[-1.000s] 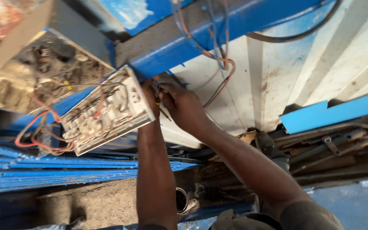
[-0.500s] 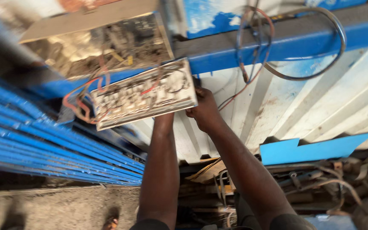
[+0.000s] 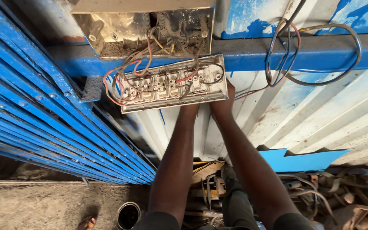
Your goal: The person uses a screwdriver to tighten screws and adjust wires inside an open electrical box mounted on a blue metal structure. They repeatedly connect and secure wires to terminals within the box.
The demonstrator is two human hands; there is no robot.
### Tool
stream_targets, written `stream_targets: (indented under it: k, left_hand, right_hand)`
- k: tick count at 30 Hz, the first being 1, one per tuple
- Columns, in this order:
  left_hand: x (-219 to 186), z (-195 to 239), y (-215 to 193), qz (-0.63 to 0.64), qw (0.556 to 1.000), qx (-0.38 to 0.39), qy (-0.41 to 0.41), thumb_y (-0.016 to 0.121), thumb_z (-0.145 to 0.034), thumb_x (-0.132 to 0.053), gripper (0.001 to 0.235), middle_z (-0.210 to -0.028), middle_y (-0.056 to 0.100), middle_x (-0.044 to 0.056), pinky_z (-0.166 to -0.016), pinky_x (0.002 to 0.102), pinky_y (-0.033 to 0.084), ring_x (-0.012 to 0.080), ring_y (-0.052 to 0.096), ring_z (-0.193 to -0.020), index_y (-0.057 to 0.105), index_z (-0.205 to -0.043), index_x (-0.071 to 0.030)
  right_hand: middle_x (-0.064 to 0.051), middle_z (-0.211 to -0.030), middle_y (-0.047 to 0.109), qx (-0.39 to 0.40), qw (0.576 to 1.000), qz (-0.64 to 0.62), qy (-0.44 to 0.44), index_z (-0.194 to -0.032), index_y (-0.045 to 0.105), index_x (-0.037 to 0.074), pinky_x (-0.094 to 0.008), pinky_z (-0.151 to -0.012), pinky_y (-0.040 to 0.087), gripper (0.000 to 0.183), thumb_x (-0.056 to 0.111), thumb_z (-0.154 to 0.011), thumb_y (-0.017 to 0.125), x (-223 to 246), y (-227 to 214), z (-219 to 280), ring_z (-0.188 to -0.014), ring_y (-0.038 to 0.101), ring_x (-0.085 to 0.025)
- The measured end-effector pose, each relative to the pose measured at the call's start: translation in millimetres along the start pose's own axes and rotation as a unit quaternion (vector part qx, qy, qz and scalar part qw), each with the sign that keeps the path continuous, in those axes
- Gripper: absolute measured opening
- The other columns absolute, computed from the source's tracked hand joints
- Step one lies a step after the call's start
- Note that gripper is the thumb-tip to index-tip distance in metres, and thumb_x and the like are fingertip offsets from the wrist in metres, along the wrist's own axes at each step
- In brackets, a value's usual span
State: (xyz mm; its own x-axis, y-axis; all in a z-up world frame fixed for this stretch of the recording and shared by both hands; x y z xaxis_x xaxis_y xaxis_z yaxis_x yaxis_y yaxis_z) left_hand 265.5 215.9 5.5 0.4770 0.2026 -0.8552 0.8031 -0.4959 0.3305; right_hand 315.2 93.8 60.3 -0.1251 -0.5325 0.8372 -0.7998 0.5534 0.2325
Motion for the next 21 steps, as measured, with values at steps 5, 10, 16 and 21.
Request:
stream_targets:
  k: [5,10,16,21]
  left_hand:
    - [23,-8,-22,0.075,0.996,0.047,-0.022,0.057,-0.107,-0.026,0.039,-0.127,0.064,0.017,-0.095,0.039,0.052,0.0235,0.062,-0.109,0.058,-0.133,0.002]
    - [34,-7,-27,0.216,0.973,0.067,-0.042,0.056,-0.107,-0.028,0.043,-0.133,0.064,0.019,-0.102,0.040,0.055,0.0250,0.064,-0.118,0.057,-0.138,0.002]
    - [5,5,-11,0.435,0.895,0.029,-0.093,0.054,-0.105,-0.029,0.044,-0.133,0.064,0.020,-0.101,0.044,0.056,0.0286,0.066,-0.117,0.057,-0.136,0.002]
    - [-29,21,7,0.003,0.998,0.017,-0.057,0.059,-0.102,-0.027,0.042,-0.131,0.066,0.017,-0.100,0.043,0.055,0.0265,0.065,-0.116,0.059,-0.135,0.000]
  right_hand:
    - [-0.004,-0.108,0.072,-0.005,0.997,-0.057,-0.044,-0.118,0.067,-0.003,-0.027,-0.087,0.055,0.022,0.005,-0.097,0.065,-8,1,-3,-0.097,0.064,-0.009]
    - [-0.005,-0.111,0.072,0.000,0.997,-0.027,-0.075,-0.120,0.066,-0.003,-0.028,-0.091,0.055,0.023,0.005,-0.098,0.066,4,-1,-3,-0.101,0.064,-0.010]
    - [-0.007,-0.118,0.068,0.049,0.991,0.072,-0.098,-0.132,0.054,-0.002,-0.030,-0.092,0.054,0.041,0.005,-0.095,0.069,37,-10,-5,-0.107,0.065,-0.014]
    - [-0.011,-0.102,0.075,0.086,0.958,0.269,-0.041,-0.117,0.070,-0.002,-0.032,-0.080,0.055,0.023,-0.003,-0.096,0.060,72,-45,8,-0.090,0.068,-0.016]
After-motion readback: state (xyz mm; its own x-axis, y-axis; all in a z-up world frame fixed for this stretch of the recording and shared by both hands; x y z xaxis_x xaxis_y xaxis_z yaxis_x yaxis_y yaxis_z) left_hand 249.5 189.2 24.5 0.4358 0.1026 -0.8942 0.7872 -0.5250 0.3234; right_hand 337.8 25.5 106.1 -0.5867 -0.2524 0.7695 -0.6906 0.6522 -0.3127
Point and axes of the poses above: each hand's wrist, its own z-axis away from the middle knuckle, its own y-axis out of the palm, x = y × z, the point moved 2 cm from there along -z, towards the middle knuckle
